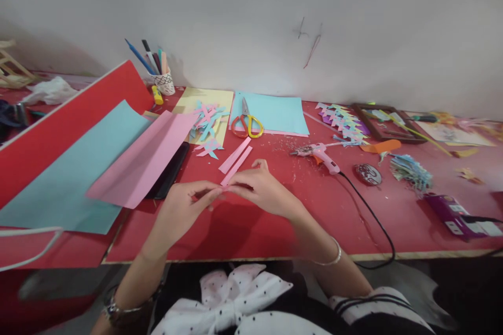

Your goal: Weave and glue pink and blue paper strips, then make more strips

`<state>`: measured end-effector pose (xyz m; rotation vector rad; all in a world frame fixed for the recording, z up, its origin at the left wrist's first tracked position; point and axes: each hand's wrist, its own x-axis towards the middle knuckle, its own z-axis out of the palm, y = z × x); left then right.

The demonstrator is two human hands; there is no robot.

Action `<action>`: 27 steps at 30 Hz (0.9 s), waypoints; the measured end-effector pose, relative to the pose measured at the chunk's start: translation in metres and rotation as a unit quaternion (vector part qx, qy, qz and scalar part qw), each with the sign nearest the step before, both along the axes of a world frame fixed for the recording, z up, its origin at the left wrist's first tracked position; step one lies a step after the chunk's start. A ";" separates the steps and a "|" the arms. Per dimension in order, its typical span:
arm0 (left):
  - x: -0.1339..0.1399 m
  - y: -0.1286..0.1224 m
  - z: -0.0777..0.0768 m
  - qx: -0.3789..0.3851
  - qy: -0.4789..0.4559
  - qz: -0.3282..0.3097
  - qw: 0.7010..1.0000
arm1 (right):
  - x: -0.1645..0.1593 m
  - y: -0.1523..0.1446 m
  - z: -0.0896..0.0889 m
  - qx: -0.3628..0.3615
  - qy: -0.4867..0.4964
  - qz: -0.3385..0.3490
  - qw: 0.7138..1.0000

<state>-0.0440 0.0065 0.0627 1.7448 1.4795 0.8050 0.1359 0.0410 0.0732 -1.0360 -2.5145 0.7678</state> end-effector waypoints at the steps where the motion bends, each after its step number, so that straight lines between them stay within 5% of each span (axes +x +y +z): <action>1: -0.001 0.000 0.001 0.003 0.003 0.004 1.000 | 0.001 0.001 -0.001 0.000 0.004 -0.004 1.000; 13: -0.020 0.001 0.008 -0.012 -0.004 0.063 0.998 | 0.036 0.010 -0.005 0.035 0.044 -0.106 0.993; 27: -0.029 0.003 0.006 0.010 0.028 0.078 0.997 | 0.047 0.006 -0.007 -0.062 0.119 -0.178 0.975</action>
